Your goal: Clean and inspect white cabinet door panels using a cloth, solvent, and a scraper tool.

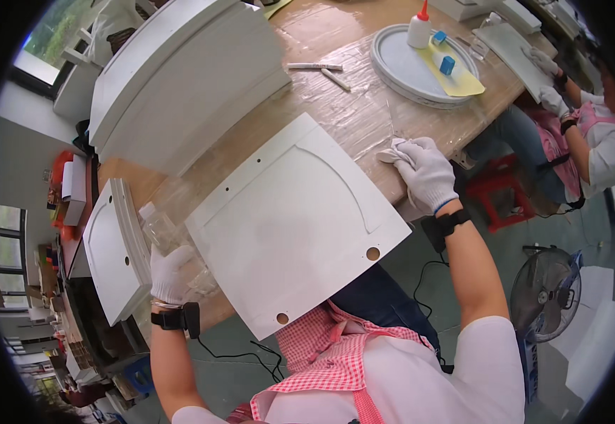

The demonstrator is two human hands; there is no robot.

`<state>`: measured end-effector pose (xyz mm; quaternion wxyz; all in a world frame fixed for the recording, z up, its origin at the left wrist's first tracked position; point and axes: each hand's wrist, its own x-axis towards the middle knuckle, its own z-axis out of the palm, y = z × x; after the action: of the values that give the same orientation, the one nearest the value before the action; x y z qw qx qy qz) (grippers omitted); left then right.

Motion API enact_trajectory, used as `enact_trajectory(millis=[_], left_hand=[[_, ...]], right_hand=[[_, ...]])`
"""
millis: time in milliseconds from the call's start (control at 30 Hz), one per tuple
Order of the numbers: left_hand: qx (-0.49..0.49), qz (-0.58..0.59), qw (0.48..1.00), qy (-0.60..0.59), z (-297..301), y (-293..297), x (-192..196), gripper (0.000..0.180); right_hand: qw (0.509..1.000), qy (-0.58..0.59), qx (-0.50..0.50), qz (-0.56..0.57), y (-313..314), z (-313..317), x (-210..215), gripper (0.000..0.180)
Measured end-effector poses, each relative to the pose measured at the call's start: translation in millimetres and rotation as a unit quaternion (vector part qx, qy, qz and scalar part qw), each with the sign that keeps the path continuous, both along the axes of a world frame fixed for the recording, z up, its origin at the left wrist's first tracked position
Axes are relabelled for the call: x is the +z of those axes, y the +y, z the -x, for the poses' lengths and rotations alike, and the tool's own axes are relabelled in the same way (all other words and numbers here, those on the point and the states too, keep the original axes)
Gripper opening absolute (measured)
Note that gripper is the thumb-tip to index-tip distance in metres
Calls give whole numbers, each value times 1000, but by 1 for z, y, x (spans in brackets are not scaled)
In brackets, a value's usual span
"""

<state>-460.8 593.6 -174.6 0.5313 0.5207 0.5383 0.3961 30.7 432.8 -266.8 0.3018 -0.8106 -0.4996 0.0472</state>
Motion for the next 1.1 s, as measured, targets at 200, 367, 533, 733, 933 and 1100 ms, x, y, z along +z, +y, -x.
enact_trajectory(millis=[200,367,533,733,933,1100], left_hand=[[-149,351,922,64,-109,-28,18,36],[-225,423,878,-10,-186,-37,-2,34],[-211,479,848,-85,-227,-51,-13,42],[-232,549,784,-172,-239,-115,-9,43],[-197,541,760,-302,-238,-123,-18,45],[-244,590,740,-213,-230,-152,-6,43]], right_hand=[[999,-3,-16,-34,-1,0,-1,27],[999,5,-8,-34,2,0,-1,29],[999,-3,0,-37,0,-4,-3,31],[999,-8,1,-52,0,-9,-8,31],[999,-11,0,-35,1,-8,-5,30],[1000,-10,-1,-20,-2,-8,-4,30]])
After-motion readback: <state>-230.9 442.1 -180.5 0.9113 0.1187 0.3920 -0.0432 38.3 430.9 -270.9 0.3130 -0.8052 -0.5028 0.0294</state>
